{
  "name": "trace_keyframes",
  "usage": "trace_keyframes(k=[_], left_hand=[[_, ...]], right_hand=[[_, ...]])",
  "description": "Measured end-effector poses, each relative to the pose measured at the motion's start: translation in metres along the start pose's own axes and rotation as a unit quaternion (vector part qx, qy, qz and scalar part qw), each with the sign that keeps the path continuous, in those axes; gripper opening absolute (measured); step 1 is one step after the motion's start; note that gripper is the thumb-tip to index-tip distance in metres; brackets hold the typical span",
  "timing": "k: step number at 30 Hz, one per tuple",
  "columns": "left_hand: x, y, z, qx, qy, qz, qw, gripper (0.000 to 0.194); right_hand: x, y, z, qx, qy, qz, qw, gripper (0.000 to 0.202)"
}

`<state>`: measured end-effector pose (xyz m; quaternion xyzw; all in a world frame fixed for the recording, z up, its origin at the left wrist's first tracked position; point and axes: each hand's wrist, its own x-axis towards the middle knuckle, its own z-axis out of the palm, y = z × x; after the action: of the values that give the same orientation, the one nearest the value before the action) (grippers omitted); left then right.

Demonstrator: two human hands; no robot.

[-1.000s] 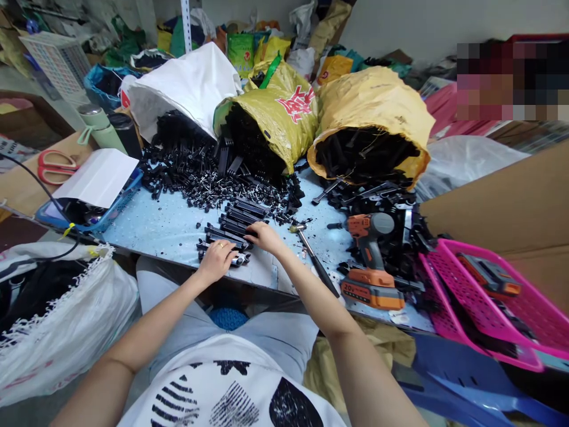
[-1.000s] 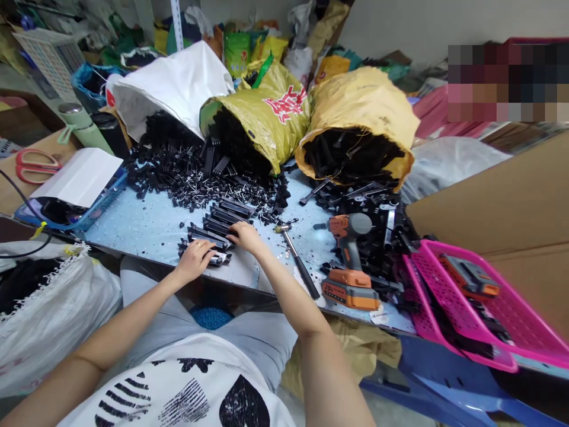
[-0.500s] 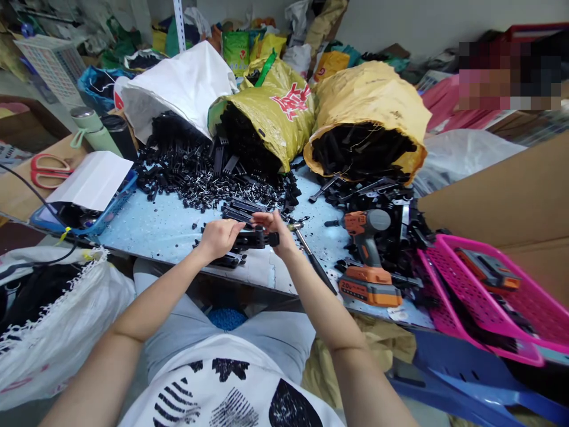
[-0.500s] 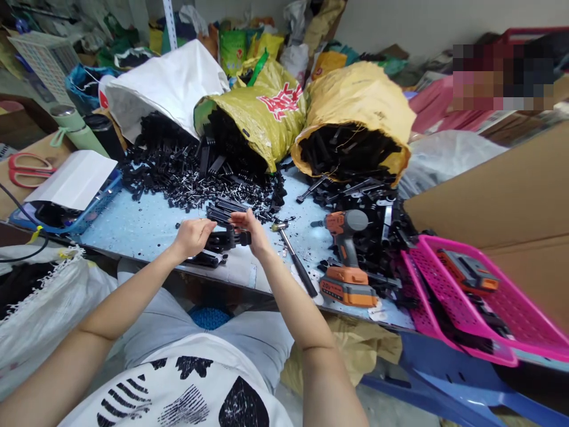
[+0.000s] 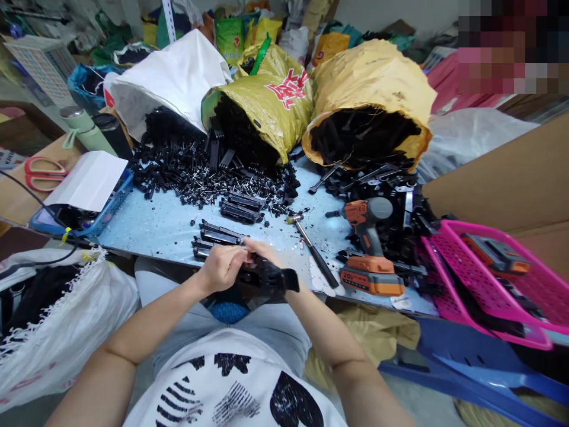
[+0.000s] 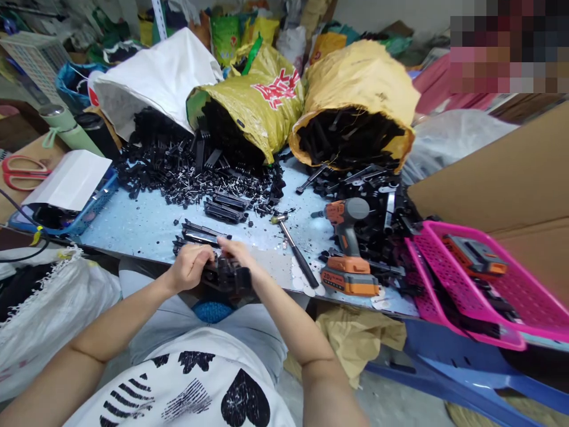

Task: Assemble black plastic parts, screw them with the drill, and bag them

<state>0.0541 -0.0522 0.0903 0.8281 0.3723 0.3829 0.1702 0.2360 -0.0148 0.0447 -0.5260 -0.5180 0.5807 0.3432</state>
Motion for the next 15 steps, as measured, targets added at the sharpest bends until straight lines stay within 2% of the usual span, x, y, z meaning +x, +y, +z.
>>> trace_keyframes(k=[2,4,6,8,10,13,15], left_hand=[[-0.012,-0.006,0.0,0.114,-0.019,-0.053,0.992,0.048],[-0.028,-0.012,0.009,0.223,-0.045,-0.121,0.966,0.047],[-0.048,-0.016,0.025,0.274,-0.087,-0.15,0.946,0.048],[-0.064,-0.019,0.042,0.277,-0.136,-0.128,0.943,0.048],[-0.072,-0.025,0.053,0.269,-0.175,-0.09,0.943,0.046],[-0.065,-0.041,0.054,0.283,-0.2,-0.05,0.937,0.037],[-0.054,-0.054,0.05,0.306,-0.202,-0.045,0.929,0.032]], right_hand=[[-0.009,0.002,-0.029,-0.112,0.14,-0.018,0.984,0.05],[-0.018,0.009,-0.053,-0.257,0.289,-0.062,0.92,0.054],[-0.026,0.024,-0.067,-0.358,0.362,-0.089,0.856,0.053],[-0.029,0.042,-0.072,-0.409,0.381,-0.083,0.825,0.054],[-0.028,0.059,-0.073,-0.442,0.369,-0.077,0.814,0.056],[-0.024,0.072,-0.077,-0.502,0.323,-0.096,0.796,0.05],[-0.022,0.072,-0.085,-0.547,0.33,-0.085,0.764,0.043]])
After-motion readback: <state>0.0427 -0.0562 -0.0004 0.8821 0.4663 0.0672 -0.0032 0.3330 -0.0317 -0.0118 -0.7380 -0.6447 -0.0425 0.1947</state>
